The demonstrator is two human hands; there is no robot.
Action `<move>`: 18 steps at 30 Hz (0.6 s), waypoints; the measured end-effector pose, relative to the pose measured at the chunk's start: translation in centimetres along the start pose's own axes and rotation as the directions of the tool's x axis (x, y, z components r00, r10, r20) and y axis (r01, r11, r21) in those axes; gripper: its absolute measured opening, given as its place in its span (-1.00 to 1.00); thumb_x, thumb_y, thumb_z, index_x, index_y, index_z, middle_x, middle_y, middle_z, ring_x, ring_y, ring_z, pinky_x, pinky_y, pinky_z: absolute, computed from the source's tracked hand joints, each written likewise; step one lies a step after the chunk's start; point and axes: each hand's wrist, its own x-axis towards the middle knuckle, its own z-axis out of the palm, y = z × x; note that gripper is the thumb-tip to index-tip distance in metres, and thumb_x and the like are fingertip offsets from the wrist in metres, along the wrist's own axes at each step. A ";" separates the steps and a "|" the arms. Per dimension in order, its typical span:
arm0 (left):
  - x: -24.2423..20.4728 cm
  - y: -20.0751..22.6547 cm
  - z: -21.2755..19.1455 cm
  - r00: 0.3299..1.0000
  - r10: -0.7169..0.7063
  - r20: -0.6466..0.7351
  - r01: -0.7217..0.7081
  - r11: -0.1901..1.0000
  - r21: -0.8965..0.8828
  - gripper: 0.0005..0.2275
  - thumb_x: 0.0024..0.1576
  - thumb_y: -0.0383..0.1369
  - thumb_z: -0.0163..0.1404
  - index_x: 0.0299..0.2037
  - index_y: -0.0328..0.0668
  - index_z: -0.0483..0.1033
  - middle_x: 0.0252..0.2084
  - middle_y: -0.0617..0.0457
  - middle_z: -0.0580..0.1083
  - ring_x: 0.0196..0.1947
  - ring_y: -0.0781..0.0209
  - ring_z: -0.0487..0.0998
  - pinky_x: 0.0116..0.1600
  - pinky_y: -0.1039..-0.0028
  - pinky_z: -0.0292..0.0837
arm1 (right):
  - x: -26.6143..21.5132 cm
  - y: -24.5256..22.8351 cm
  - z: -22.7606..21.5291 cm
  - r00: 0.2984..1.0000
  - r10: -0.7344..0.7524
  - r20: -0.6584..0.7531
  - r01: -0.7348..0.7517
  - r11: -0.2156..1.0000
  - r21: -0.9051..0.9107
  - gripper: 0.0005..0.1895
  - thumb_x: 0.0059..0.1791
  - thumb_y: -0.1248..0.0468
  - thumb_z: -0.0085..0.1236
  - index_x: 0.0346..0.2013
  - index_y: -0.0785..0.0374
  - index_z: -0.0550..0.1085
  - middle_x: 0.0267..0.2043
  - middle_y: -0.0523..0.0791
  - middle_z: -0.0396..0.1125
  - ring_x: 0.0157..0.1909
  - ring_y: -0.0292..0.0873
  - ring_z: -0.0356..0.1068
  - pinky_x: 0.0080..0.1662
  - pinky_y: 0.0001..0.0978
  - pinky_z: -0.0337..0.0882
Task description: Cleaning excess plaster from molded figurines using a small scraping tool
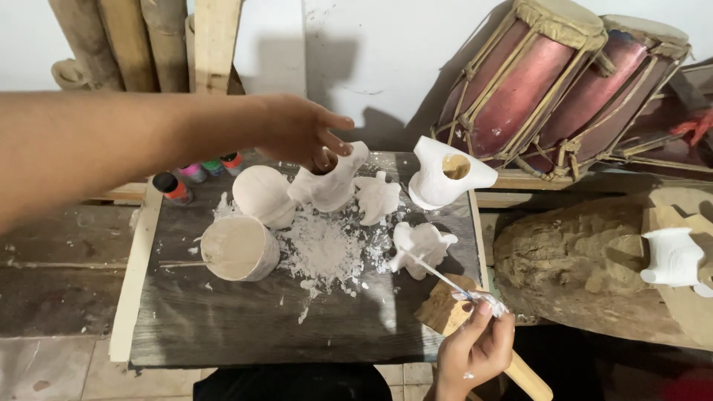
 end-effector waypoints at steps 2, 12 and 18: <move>-0.2 -0.6 -1.0 0.999 0.014 0.048 -0.015 1.000 0.013 -0.62 0.21 -0.04 0.03 0.26 0.53 0.36 0.49 0.65 0.04 0.66 0.11 -0.56 0.48 -0.33 -0.72 | 0.2 -0.5 0.1 1.000 -0.002 0.001 0.002 1.000 -0.007 -0.65 0.26 0.27 -0.06 -0.37 0.39 0.27 -0.41 -0.01 0.27 -0.34 -0.22 0.23 -0.21 -0.39 0.26; -0.5 -2.2 -4.7 0.993 -0.118 -0.003 0.115 0.974 -0.193 -0.63 0.19 -0.11 0.11 0.22 0.46 0.42 0.26 0.50 0.45 0.64 0.06 -0.07 0.39 0.18 0.02 | 1.0 -1.1 0.6 0.999 -0.008 0.045 0.007 1.000 0.021 -0.64 0.27 0.19 -0.10 -0.33 0.35 0.36 -0.35 -0.07 0.36 -0.25 -0.19 0.32 -0.07 -0.41 0.29; -0.9 -3.8 -7.4 0.945 -0.183 0.271 0.324 0.641 -0.696 -0.57 0.24 -0.37 0.07 0.29 0.45 0.43 0.60 0.03 -0.03 0.23 0.01 0.32 0.09 0.40 0.51 | 1.4 -1.0 0.5 0.998 0.003 0.061 -0.006 0.999 0.042 -0.65 0.27 0.19 -0.10 -0.31 0.34 0.35 -0.36 -0.10 0.33 -0.25 -0.22 0.31 -0.10 -0.42 0.29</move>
